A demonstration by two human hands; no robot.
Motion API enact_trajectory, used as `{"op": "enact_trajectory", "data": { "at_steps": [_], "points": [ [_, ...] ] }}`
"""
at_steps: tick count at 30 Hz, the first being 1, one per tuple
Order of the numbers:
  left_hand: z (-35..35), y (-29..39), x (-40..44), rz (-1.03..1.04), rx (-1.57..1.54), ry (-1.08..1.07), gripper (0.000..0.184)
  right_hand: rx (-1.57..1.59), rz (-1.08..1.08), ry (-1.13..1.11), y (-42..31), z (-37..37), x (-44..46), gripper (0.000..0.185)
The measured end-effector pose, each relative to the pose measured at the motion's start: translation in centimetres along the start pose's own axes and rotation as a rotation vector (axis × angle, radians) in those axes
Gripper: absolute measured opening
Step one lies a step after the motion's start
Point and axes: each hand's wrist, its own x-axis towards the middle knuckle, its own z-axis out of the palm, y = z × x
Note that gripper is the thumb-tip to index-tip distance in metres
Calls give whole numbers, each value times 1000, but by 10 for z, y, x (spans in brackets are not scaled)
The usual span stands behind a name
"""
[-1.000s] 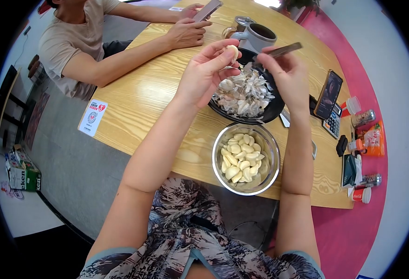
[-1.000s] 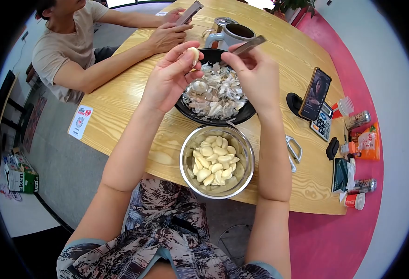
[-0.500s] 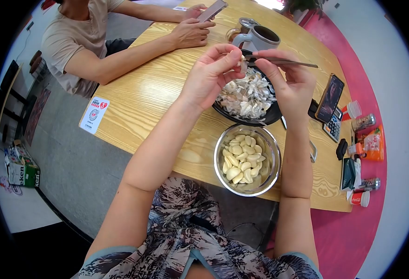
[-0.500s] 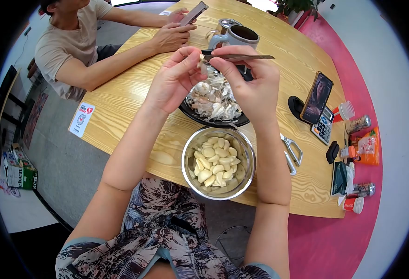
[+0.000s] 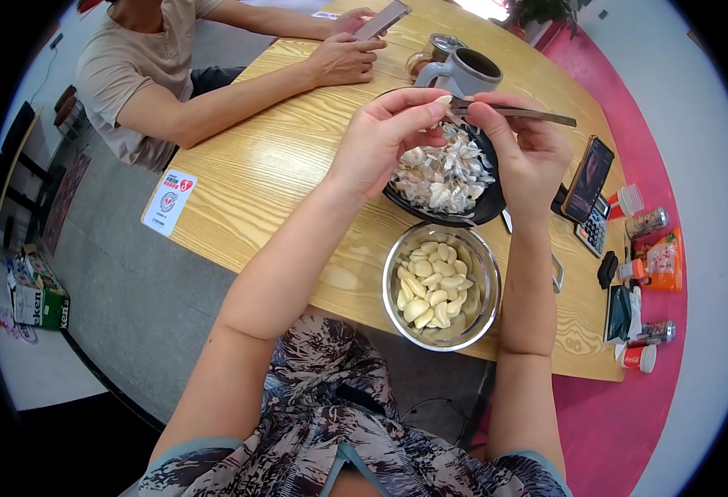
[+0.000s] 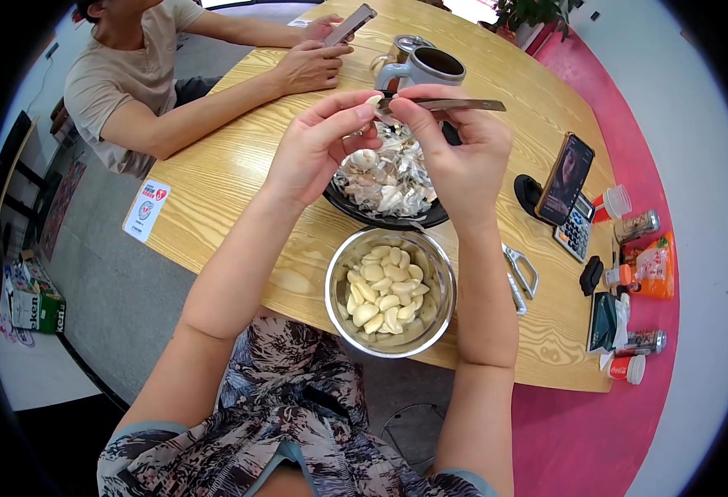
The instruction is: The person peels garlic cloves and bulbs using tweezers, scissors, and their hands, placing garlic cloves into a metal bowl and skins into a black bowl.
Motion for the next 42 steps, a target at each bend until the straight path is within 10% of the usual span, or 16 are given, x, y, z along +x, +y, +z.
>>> {"op": "enact_trajectory", "data": {
  "at_steps": [42],
  "points": [
    [0, -1, 1, 13, 163, 150, 30, 104, 321, 23, -12, -14, 8, 13]
  ]
}}
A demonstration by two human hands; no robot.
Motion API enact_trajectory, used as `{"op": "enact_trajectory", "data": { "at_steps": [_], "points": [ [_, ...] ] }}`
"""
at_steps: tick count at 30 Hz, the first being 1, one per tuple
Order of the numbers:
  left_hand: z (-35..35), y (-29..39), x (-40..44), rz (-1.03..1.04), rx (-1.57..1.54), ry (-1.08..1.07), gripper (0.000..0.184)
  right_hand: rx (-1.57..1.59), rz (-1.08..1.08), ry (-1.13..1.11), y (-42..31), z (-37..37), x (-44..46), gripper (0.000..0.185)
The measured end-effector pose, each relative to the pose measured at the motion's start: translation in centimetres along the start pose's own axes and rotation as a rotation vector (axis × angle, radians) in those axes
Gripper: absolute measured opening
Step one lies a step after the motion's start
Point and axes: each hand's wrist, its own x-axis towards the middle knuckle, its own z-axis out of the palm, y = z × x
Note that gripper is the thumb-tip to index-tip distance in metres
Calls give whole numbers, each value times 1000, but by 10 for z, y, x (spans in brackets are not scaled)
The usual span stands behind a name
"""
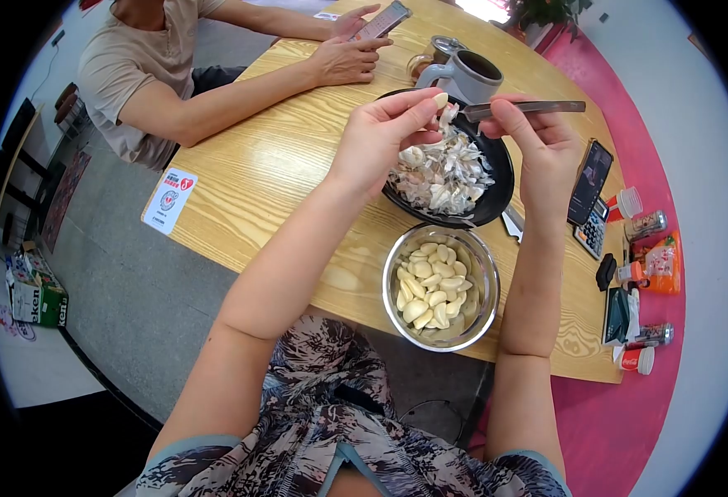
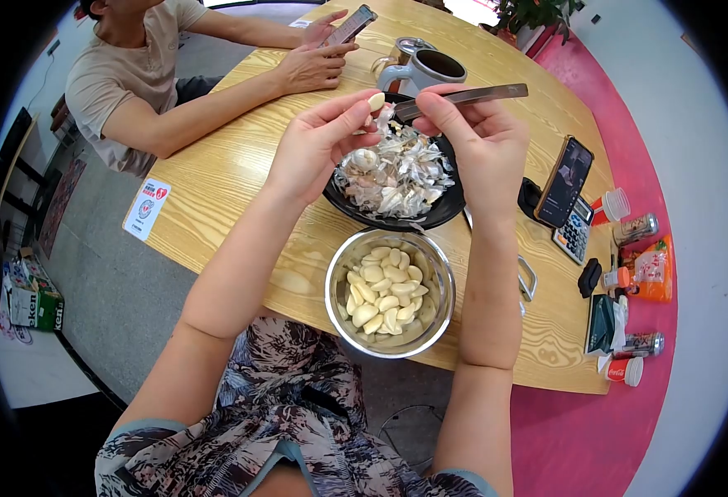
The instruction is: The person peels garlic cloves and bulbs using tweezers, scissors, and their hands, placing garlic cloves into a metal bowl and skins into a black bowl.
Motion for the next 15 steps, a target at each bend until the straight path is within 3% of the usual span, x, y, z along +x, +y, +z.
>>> {"op": "enact_trajectory", "data": {
  "at_steps": [3, 5, 15],
  "points": [
    [-4, 0, 1, -68, -175, -51, 34, -44, -25, 17, 7, -6, 5, 14],
    [-6, 0, 1, -91, -229, -57, 37, -412, -18, -10, 14, -10, 8, 16],
    [-4, 1, 1, -117, -241, -69, 39, -95, 46, 6, 6, 1, 3, 17]
  ]
}}
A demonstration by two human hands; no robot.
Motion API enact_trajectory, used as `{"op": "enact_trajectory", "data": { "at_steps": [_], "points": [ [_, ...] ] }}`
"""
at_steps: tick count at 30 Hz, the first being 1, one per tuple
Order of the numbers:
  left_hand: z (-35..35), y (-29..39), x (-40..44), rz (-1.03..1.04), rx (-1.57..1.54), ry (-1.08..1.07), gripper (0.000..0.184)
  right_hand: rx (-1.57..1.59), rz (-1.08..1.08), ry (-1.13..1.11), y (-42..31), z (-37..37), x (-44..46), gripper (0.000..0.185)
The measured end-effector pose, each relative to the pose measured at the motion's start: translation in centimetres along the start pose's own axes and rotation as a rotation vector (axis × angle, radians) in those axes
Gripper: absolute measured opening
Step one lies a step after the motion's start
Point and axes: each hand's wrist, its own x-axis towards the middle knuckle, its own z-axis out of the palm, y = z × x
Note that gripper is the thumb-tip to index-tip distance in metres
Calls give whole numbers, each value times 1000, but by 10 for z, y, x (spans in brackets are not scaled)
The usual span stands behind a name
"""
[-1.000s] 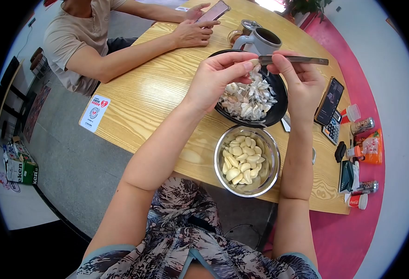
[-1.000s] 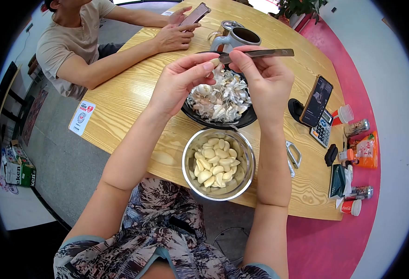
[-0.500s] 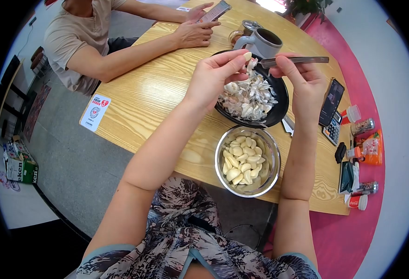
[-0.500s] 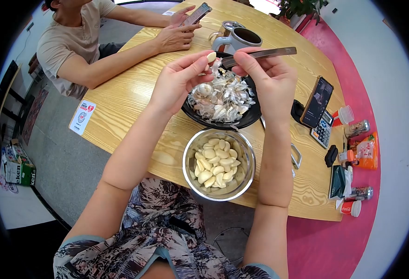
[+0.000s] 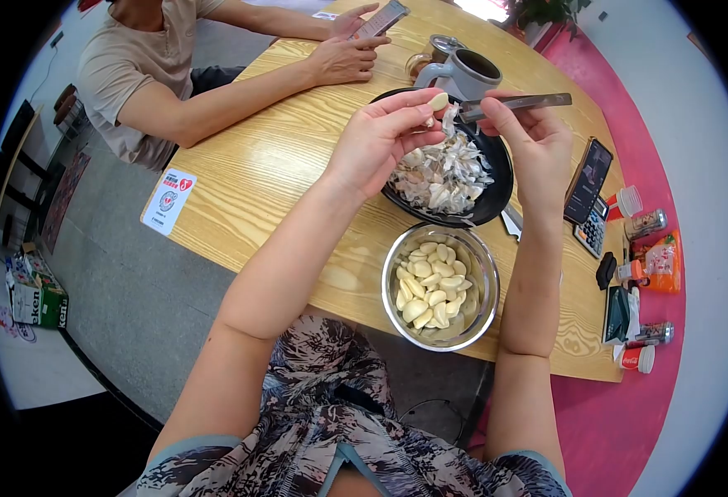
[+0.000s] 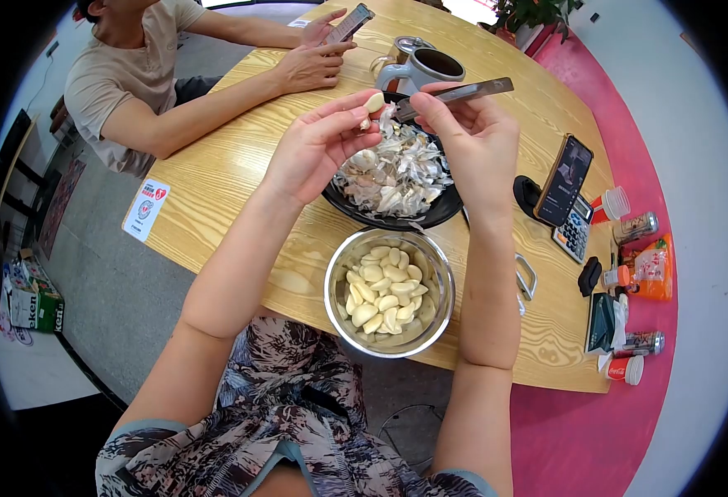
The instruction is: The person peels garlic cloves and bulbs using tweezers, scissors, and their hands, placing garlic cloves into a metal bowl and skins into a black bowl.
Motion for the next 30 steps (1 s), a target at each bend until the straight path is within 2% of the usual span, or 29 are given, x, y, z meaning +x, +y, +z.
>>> {"op": "enact_trajectory", "data": {
  "at_steps": [6, 8, 13, 15, 17, 19, 20, 22, 23, 25, 28, 29, 30],
  "points": [
    [4, 1, -2, 1, 40, -15, 36, -30, -46, -28, 5, 2, -1, 15],
    [4, 2, -2, 17, 80, -19, 33, -13, -20, 46, 0, -1, -1, 15],
    [3, -1, -1, 44, 124, -2, 30, -111, -15, 42, 2, -18, 6, 15],
    [1, -3, -1, 48, 139, 12, 29, -352, 243, -278, 18, -24, 12, 18],
    [-1, -3, 1, 65, 149, -4, 28, -471, 244, -441, 44, -21, 11, 18],
    [-2, -4, 1, 58, 156, -9, 28, -610, 362, -611, 45, -20, 12, 19],
    [-1, -4, 2, 62, 165, -10, 28, -609, 365, -609, 50, -23, 13, 19],
    [0, -4, 1, 67, 173, -8, 27, -458, 210, -387, 55, -26, 14, 21],
    [3, -3, -1, 62, 220, -2, 26, -459, 210, -389, 48, -28, 15, 21],
    [6, -1, -4, 57, 269, 3, 26, -383, 163, -194, 30, -34, 15, 24],
    [11, 3, -10, 44, 526, -354, 26, -437, 132, -188, 32, -44, 19, 25],
    [15, 3, -14, 35, 525, -361, 26, -437, 111, -188, 34, -46, 19, 25],
    [19, 3, -20, -47, 564, -516, 27, -388, 92, -190, 40, -47, 21, 24]
  ]
}}
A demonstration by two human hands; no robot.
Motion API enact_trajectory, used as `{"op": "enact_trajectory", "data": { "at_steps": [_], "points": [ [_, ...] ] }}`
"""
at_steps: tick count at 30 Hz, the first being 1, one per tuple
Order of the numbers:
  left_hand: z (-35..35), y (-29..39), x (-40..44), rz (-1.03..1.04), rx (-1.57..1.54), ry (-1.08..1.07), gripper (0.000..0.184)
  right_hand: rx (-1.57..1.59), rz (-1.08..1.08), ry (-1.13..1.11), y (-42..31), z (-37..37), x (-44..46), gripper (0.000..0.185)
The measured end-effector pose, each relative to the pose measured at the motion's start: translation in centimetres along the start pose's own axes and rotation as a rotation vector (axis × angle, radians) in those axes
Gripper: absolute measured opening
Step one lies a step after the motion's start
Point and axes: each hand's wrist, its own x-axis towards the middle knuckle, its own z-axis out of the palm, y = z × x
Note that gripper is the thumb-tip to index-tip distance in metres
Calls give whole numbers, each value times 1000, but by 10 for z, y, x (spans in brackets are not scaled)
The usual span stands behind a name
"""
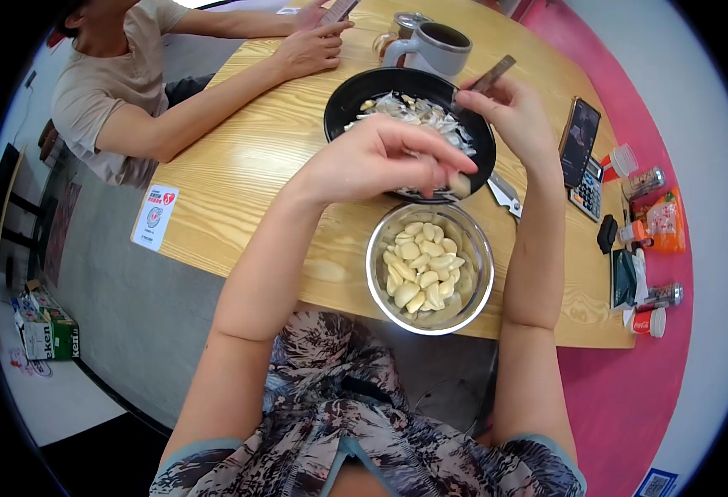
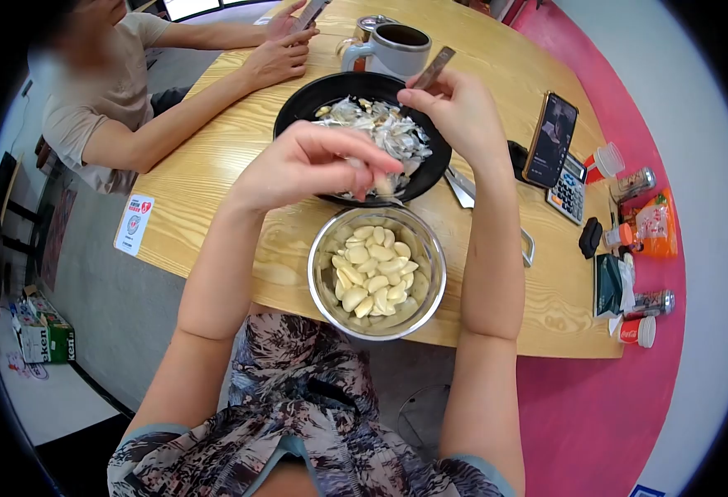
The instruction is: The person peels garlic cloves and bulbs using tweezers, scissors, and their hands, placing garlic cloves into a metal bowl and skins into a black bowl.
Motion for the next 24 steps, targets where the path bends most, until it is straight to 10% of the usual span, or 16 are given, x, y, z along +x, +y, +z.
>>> {"op": "enact_trajectory", "data": {
  "at_steps": [3, 10, 17, 24],
  "points": [
    [4, 0, 1, -89, 85, -214, 31, -15, -8, -30, -4, 0, -1, 22],
    [-10, -12, 9, -29, -99, 287, 20, 32, 19, -170, -11, 7, -6, 21],
    [-13, -23, 10, 17, 374, 426, 15, -306, 41, -377, 7, 21, -3, 22],
    [-15, -21, 11, 110, 214, 448, 23, 276, -143, 21, -39, 13, -10, 19]
  ]
}}
